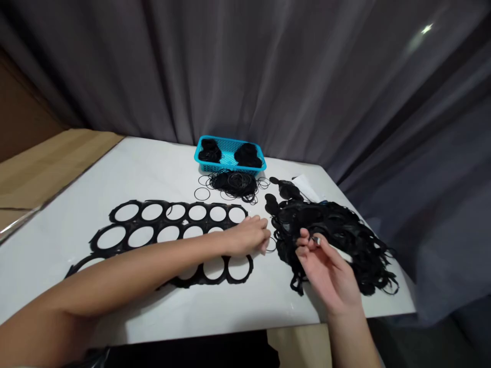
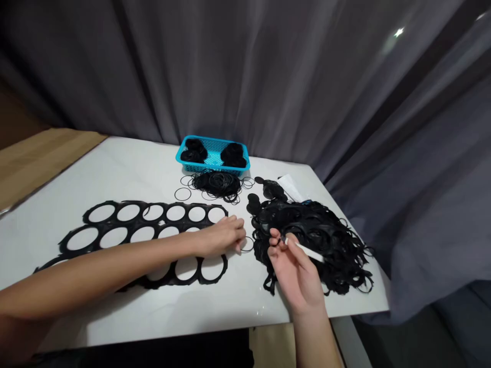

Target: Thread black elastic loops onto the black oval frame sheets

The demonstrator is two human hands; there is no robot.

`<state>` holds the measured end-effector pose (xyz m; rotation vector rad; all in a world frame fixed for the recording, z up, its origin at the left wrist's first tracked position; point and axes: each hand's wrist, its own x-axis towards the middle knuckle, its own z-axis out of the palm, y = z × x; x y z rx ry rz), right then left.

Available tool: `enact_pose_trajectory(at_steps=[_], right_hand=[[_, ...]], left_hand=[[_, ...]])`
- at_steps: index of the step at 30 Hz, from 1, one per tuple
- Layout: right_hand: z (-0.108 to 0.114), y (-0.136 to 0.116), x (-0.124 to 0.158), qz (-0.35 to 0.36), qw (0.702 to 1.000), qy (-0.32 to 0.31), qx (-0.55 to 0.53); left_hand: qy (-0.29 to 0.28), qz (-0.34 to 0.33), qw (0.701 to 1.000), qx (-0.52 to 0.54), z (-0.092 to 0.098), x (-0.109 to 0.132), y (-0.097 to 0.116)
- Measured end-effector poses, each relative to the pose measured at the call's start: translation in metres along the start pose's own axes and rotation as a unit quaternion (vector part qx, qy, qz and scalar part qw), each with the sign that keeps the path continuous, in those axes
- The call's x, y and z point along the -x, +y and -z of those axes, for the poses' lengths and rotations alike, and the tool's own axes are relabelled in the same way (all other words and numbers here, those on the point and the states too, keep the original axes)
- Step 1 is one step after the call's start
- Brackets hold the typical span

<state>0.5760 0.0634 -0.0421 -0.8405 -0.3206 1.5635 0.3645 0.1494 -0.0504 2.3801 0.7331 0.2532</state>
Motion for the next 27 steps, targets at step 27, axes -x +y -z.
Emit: enact_pose_trajectory(at_steps=[27], right_hand=[[-0.057,0.083,-0.004,-0.012,0.892,-0.19,0.41]], left_hand=[[0.152,0.053,0.961,-0.225,-0.045,0.204,0.018]])
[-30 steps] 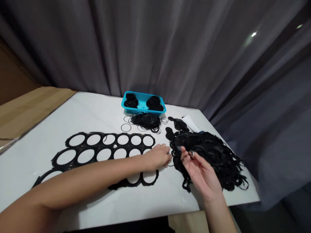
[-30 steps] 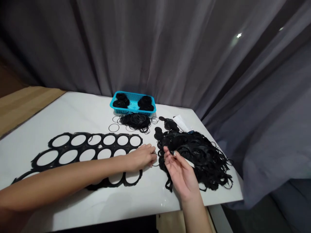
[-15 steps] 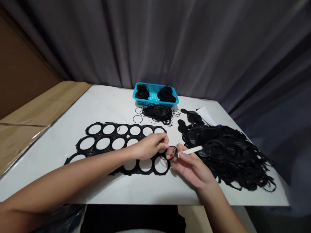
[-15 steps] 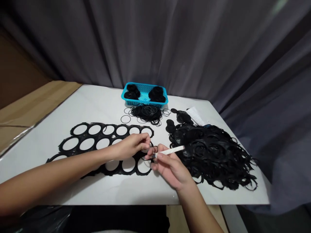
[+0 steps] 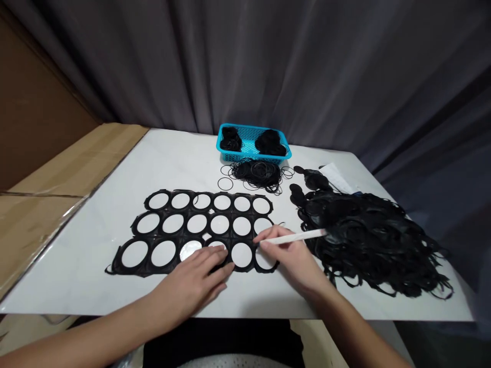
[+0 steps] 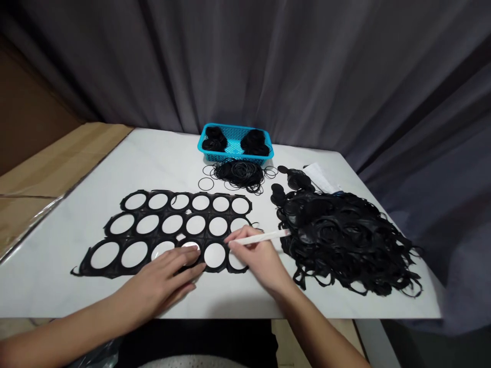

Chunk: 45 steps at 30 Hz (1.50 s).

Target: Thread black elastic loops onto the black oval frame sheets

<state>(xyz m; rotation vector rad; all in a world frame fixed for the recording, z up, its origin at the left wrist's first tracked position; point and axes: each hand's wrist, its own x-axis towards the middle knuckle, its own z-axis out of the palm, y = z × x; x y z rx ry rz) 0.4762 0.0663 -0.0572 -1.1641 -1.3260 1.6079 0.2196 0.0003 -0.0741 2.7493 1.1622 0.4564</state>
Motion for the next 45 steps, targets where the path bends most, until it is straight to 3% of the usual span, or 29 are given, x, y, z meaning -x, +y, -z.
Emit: enact_pose_trajectory(at_steps=[3,6,18,21,24,26,27,31,33,38,41,45], right_hand=[[-0.02,0.012,0.008,0.029,0.988,-0.062,0.141],[-0.029,0.018,0.012,0.067,0.969,-0.079,0.222],[-0.03,0.021,0.013,0.1,0.947,-0.075,0.295],[-0.036,0.025,0.021,0.15,0.914,-0.088,0.368],[-0.038,0.029,0.028,0.241,0.845,-0.107,0.466],[-0.029,0.025,0.023,0.276,0.815,-0.093,0.501],[-0.02,0.021,0.016,0.28,0.814,-0.067,0.505],[0.022,-0.004,-0.028,0.229,0.837,0.125,0.48],[0.033,-0.013,-0.046,0.194,0.859,0.153,0.448],[0.009,-0.009,-0.057,0.113,0.94,0.005,0.322],[-0.01,-0.002,-0.052,0.073,0.954,-0.061,0.285],[-0.017,0.001,-0.048,0.07,0.958,-0.088,0.262]], left_hand=[[-0.004,-0.015,0.999,-0.029,-0.006,0.01,0.003],[-0.008,-0.015,0.999,-0.037,-0.005,0.01,0.003],[-0.002,-0.003,1.0,0.023,-0.006,0.01,0.003],[-0.005,-0.004,0.999,0.034,-0.004,0.009,0.0],[-0.026,0.0,0.998,0.051,-0.004,0.01,-0.004],[-0.042,0.003,0.997,0.057,-0.005,0.012,-0.006],[-0.048,0.005,0.997,0.056,-0.006,0.013,-0.007],[-0.05,0.014,0.997,0.054,-0.005,0.019,-0.005],[-0.045,0.017,0.997,0.059,-0.001,0.018,-0.005],[-0.031,0.029,0.997,0.057,0.007,-0.001,-0.013],[-0.023,0.052,0.998,0.029,-0.003,-0.015,-0.024],[-0.027,0.052,0.998,-0.006,-0.019,-0.019,-0.032]])
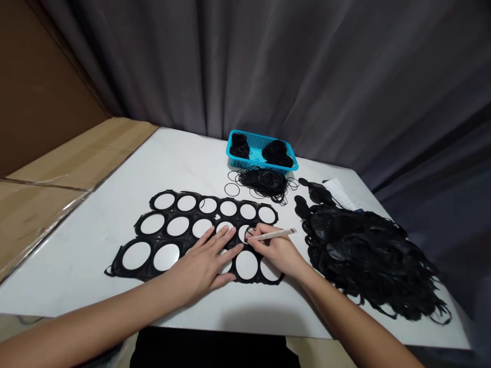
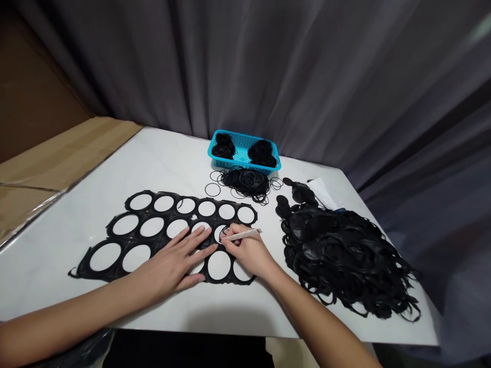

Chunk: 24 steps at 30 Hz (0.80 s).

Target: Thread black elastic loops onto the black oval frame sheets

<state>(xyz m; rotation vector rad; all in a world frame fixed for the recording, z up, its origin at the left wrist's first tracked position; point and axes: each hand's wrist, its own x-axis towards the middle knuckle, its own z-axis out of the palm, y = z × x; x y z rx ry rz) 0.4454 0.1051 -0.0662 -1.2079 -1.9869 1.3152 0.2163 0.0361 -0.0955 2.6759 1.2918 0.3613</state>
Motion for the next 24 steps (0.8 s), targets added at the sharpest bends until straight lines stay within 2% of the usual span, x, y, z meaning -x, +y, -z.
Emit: enact_pose_trajectory(at_steps=[8,13,15,19,21,24], right_hand=[[0.003,0.0,-0.001,0.012,1.0,-0.009,0.026],[-0.003,0.001,0.003,0.075,0.993,0.004,0.092],[-0.01,0.003,0.01,0.12,0.981,0.003,0.151],[-0.021,0.011,0.017,0.197,0.933,0.006,0.3],[-0.009,0.016,0.008,0.195,0.923,0.041,0.33],[0.031,0.023,-0.016,0.125,0.918,0.178,0.332]], left_hand=[[0.009,0.0,1.0,0.001,0.0,0.002,0.002],[0.0,0.001,1.0,-0.001,-0.001,0.002,0.002],[-0.004,0.001,1.0,-0.004,-0.002,0.003,0.001],[0.002,0.005,1.0,-0.001,-0.005,0.005,0.0],[0.006,0.006,1.0,0.002,-0.005,0.006,0.0],[0.002,0.007,1.0,0.001,-0.003,0.007,0.001]])
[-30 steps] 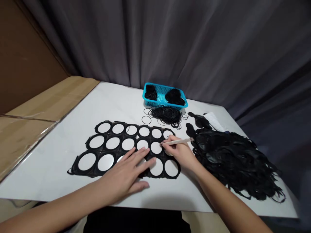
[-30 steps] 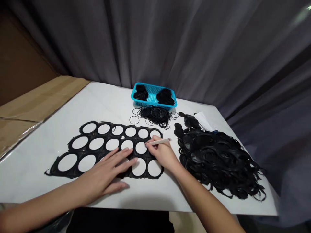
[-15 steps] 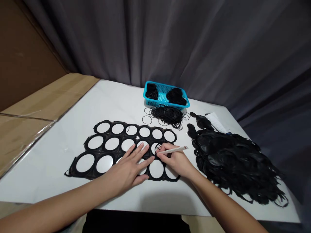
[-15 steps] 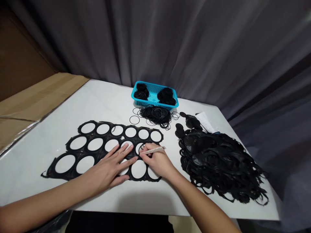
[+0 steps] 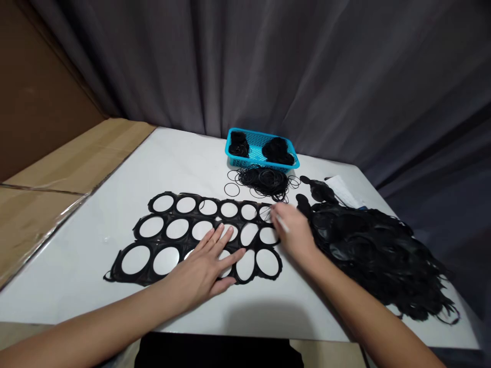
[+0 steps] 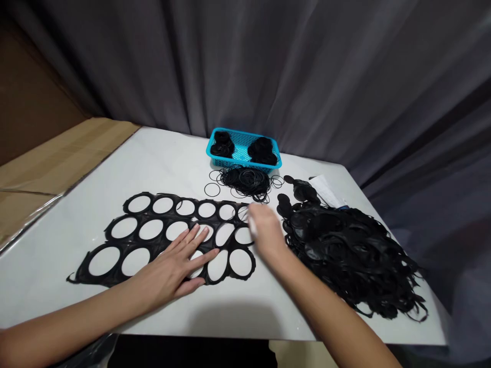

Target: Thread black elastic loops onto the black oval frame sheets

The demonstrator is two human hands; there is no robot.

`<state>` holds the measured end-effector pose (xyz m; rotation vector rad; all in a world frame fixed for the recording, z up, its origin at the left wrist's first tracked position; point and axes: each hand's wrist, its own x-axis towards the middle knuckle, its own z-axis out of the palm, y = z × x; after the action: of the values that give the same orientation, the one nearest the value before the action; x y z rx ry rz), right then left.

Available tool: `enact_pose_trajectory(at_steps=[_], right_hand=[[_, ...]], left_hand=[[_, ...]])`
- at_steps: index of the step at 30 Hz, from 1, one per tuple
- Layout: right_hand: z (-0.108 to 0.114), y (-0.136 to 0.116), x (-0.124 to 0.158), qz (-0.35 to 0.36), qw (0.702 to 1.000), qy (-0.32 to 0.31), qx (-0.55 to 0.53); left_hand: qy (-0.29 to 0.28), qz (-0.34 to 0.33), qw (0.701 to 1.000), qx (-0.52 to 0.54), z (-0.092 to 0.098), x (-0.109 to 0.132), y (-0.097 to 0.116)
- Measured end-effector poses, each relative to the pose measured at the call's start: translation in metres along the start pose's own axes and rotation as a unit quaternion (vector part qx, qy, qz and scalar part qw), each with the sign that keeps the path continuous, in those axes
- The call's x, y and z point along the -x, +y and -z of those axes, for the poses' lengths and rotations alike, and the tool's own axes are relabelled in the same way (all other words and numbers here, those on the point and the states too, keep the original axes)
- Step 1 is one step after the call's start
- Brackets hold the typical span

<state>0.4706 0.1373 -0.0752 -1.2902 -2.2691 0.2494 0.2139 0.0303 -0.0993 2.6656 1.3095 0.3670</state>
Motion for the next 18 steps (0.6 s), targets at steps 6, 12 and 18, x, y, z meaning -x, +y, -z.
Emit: enact_pose_trajectory(at_steps=[6,12,18], right_hand=[[0.016,0.034,-0.038,-0.146,0.982,0.039,-0.116],[-0.016,-0.002,-0.038,-0.135,0.947,-0.081,-0.278],[-0.027,-0.01,-0.034,-0.127,0.923,-0.129,-0.339]], left_hand=[[-0.017,0.006,1.0,-0.007,0.016,-0.012,0.003],[-0.021,0.012,0.998,-0.059,0.012,-0.044,-0.013],[0.021,0.023,0.998,-0.063,-0.009,-0.042,-0.021]])
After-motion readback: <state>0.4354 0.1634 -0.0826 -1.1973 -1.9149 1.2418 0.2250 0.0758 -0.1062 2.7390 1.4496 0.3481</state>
